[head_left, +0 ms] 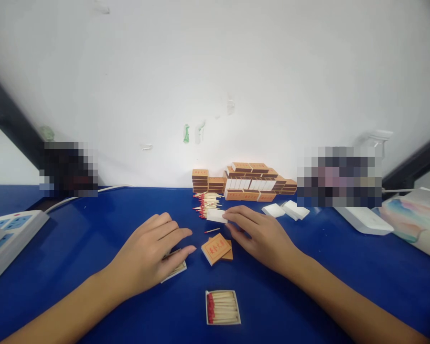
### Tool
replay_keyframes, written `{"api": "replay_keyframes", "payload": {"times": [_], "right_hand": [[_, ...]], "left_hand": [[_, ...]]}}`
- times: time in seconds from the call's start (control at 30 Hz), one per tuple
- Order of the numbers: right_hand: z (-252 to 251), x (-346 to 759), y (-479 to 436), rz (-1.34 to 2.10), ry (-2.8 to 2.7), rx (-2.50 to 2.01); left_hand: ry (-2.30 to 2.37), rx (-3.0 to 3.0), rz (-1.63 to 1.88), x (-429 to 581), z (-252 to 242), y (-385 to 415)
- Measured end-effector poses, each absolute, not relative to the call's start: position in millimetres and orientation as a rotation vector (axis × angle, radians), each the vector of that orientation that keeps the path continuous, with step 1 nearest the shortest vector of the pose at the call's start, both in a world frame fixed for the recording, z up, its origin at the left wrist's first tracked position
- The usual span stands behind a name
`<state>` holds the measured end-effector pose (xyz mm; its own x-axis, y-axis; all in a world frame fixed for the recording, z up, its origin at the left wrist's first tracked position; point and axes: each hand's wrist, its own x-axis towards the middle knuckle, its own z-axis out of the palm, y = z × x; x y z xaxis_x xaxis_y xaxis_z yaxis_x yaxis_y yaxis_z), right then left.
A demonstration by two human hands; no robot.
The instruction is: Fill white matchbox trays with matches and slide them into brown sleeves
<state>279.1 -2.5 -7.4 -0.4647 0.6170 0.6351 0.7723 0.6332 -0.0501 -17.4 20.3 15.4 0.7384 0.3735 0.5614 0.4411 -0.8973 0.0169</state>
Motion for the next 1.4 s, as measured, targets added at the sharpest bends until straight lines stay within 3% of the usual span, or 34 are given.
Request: {"api": "replay_keyframes", "payload": {"times": [1.4], "right_hand": [[-7.5,279.6,-3.4,-0.332,-2.236,-1.077]], "left_hand": [[-0.667,-2.829,-0.869,-18.8,12.8,20.8]]}}
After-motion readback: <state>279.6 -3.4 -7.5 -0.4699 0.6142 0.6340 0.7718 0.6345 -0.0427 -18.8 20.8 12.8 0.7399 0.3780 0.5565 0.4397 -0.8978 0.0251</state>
